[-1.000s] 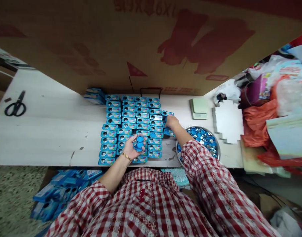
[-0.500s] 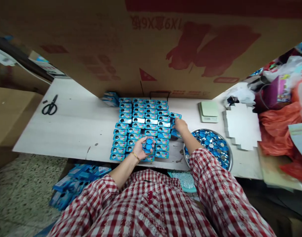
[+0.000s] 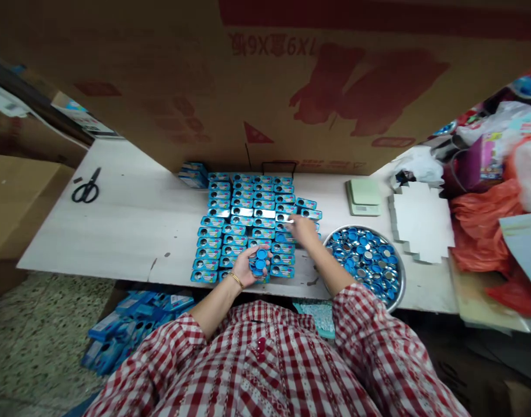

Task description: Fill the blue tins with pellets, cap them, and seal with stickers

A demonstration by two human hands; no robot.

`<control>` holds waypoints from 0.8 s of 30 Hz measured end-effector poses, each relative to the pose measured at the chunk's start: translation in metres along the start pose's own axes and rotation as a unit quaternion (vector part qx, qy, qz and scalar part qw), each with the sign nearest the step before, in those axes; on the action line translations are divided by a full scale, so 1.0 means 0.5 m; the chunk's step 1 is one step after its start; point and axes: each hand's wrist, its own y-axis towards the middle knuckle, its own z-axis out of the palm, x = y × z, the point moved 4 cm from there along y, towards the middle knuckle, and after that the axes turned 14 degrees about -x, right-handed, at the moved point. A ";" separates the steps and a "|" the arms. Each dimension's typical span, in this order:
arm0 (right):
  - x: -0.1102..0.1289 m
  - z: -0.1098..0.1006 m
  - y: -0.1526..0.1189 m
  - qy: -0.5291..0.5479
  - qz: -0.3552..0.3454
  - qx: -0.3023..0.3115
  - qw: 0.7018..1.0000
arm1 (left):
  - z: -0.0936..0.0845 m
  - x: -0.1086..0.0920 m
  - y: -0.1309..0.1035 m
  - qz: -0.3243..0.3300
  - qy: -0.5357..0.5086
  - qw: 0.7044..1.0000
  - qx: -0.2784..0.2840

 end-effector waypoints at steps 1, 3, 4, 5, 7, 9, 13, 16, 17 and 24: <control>0.034 0.003 -0.025 0.030 -0.041 0.012 0.999 | 0.002 0.001 0.002 0.000 0.005 1.000 -0.007; 0.090 0.012 -0.068 0.068 -0.121 0.037 0.990 | 0.005 0.005 0.007 -0.002 0.011 0.999 -0.033; 0.106 0.017 -0.083 0.069 -0.144 0.046 0.986 | 0.008 0.007 0.009 -0.002 0.013 0.999 -0.044; 0.114 0.022 -0.094 0.066 -0.159 0.054 0.984 | 0.013 0.009 0.010 -0.003 0.015 0.999 -0.049; 0.109 0.028 -0.106 0.055 -0.159 0.059 0.984 | 0.023 0.015 0.011 -0.007 0.022 0.999 -0.044; 0.093 0.029 -0.110 0.061 -0.148 0.056 0.986 | 0.032 0.021 0.010 -0.017 0.029 0.998 -0.044; 0.072 0.021 -0.118 0.103 -0.129 0.033 0.986 | 0.045 0.028 0.013 -0.034 0.025 0.998 -0.042; 0.055 0.015 -0.119 0.149 -0.099 0.009 0.984 | 0.056 0.027 0.018 -0.037 0.023 0.999 -0.021; 0.043 0.013 -0.115 0.161 -0.089 0.002 0.983 | 0.059 0.026 0.020 -0.036 0.025 0.999 -0.012; -0.128 -0.019 0.030 0.144 0.129 -0.097 0.976 | 0.065 0.004 0.028 -0.011 0.014 1.000 0.006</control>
